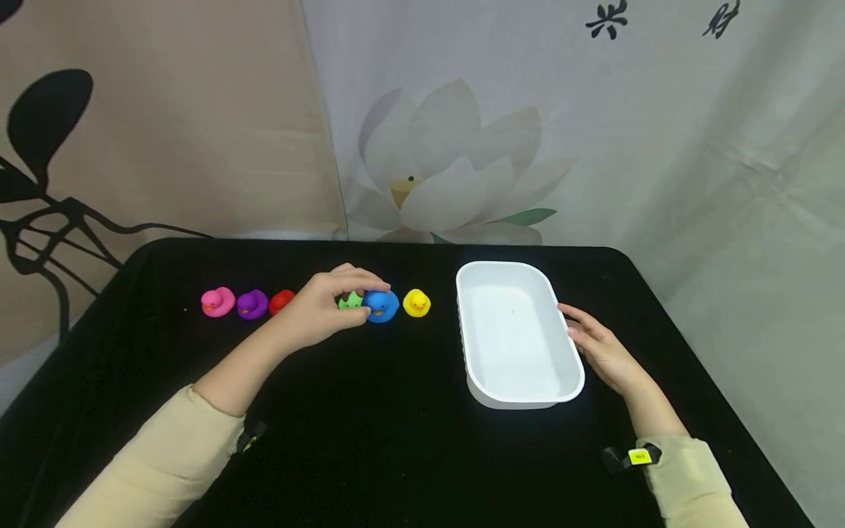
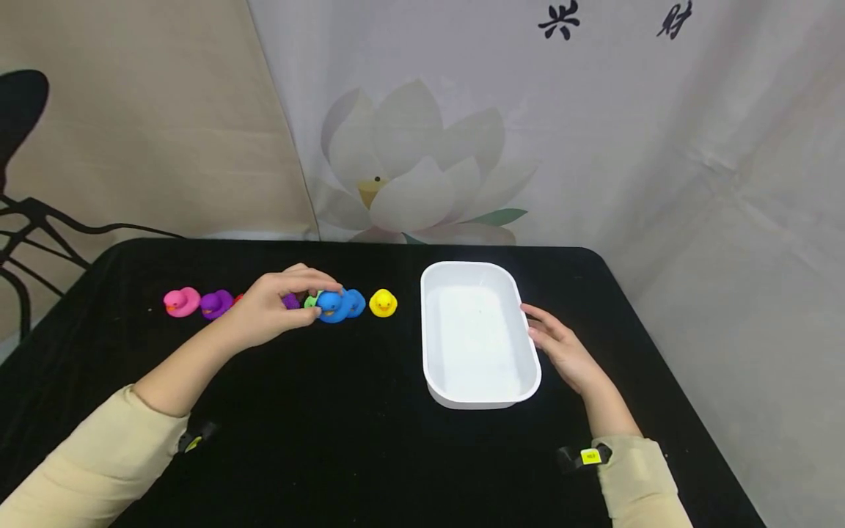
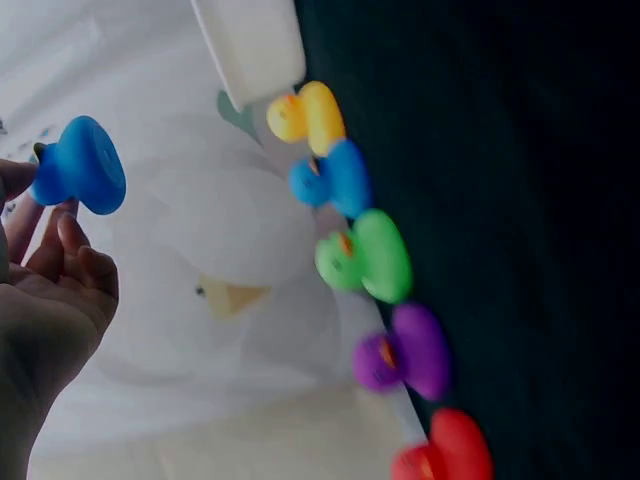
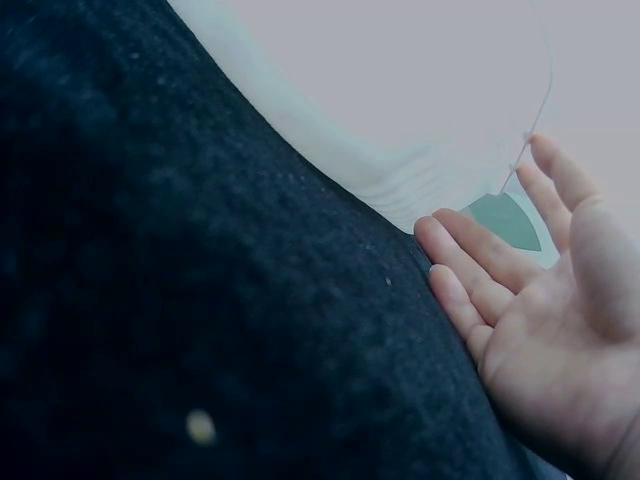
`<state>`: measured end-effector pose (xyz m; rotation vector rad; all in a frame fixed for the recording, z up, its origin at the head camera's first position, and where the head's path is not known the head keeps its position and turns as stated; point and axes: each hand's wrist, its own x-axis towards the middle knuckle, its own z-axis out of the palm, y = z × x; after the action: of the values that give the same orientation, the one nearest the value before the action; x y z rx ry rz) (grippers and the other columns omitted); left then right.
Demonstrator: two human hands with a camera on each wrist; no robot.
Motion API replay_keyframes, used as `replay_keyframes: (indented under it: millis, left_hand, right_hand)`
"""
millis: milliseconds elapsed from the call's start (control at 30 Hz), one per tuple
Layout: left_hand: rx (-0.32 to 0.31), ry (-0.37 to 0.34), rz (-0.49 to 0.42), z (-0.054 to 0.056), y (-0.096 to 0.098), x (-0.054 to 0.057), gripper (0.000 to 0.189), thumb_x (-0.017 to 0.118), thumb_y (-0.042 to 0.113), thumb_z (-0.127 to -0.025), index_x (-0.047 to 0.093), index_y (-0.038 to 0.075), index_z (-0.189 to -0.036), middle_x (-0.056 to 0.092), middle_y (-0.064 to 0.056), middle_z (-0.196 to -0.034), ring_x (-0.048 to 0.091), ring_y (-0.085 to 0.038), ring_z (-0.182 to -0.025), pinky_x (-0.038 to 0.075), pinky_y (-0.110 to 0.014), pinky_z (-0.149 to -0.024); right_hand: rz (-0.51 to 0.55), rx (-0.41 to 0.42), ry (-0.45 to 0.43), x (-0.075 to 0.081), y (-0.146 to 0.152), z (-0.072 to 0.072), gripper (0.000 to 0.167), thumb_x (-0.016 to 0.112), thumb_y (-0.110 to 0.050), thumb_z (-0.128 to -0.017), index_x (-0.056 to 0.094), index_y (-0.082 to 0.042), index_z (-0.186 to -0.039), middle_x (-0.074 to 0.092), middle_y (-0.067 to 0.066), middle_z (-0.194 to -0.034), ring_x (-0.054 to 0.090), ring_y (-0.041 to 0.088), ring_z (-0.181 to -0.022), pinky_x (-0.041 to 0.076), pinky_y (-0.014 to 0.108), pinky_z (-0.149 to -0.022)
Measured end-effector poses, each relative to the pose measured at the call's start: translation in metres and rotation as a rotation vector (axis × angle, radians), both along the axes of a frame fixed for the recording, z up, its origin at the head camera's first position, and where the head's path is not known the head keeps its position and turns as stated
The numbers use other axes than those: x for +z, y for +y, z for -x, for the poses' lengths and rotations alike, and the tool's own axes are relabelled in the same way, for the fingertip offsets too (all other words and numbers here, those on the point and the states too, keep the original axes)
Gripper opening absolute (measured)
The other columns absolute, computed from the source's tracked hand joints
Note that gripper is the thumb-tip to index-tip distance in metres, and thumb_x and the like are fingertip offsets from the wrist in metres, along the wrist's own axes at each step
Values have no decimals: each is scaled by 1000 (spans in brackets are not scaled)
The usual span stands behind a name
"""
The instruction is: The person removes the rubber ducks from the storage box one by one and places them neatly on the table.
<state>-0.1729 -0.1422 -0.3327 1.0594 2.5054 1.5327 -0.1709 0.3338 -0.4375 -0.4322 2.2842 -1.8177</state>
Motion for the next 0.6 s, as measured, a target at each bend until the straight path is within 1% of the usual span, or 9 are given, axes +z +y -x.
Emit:
replay_keyframes:
  millis: [167, 267, 333, 467, 500, 567, 600]
  left_hand:
    - [56, 5, 46, -3, -24, -3, 38, 66, -1, -83, 66, 8, -120, 60, -3, -118, 48, -22, -101, 46, -47, -79]
    - [85, 4, 70, -6, -39, -4, 37, 66, 0, -85, 65, 8, -121, 58, -4, -118, 48, -21, -102, 46, -45, -79]
    - [102, 20, 78, -8, -48, -5, 37, 66, 0, -86, 65, 8, -121, 58, -4, -119, 47, -20, -103, 46, -43, -80]
    - [138, 47, 79, -12, -68, -7, 36, 65, -1, -86, 64, 7, -121, 58, -5, -118, 47, -18, -103, 47, -35, -78]
    - [149, 58, 85, -13, -73, -7, 37, 65, -2, -86, 64, 7, -122, 57, -5, -118, 47, -18, -103, 47, -33, -78]
    - [175, 56, 100, -14, -83, -9, 37, 65, -2, -86, 63, 8, -122, 57, -5, -119, 47, -18, -103, 46, -29, -77]
    - [191, 60, 116, -14, -88, -10, 38, 65, -1, -86, 63, 8, -123, 56, -4, -118, 46, -18, -102, 46, -29, -76]
  right_hand:
    - [3, 5, 2, 1, 0, -1, 48, 45, -17, -102, 32, -7, -148, 52, -2, -132, 54, 7, -115, 41, 19, -92]
    - [5, 7, 1, 1, 0, -1, 48, 45, -17, -102, 32, -7, -148, 53, -3, -131, 54, 8, -115, 41, 19, -92]
    - [5, 4, 1, 1, 0, -1, 48, 45, -17, -102, 32, -7, -147, 53, -3, -131, 54, 8, -115, 41, 19, -92]
    - [1, 1, 0, 1, 0, -1, 48, 46, -17, -102, 32, -7, -148, 52, 0, -132, 54, 8, -115, 42, 19, -92]
    - [1, 0, -1, 1, 0, -1, 48, 46, -17, -102, 32, -7, -148, 52, 0, -133, 54, 8, -115, 42, 19, -92]
    - [-1, -2, -1, 0, 0, -1, 49, 46, -18, -102, 32, -7, -148, 52, 1, -134, 54, 8, -115, 42, 19, -92]
    - [-3, -4, 0, 0, 0, -1, 49, 46, -18, -102, 32, -7, -148, 52, 2, -134, 54, 8, -115, 42, 19, -92]
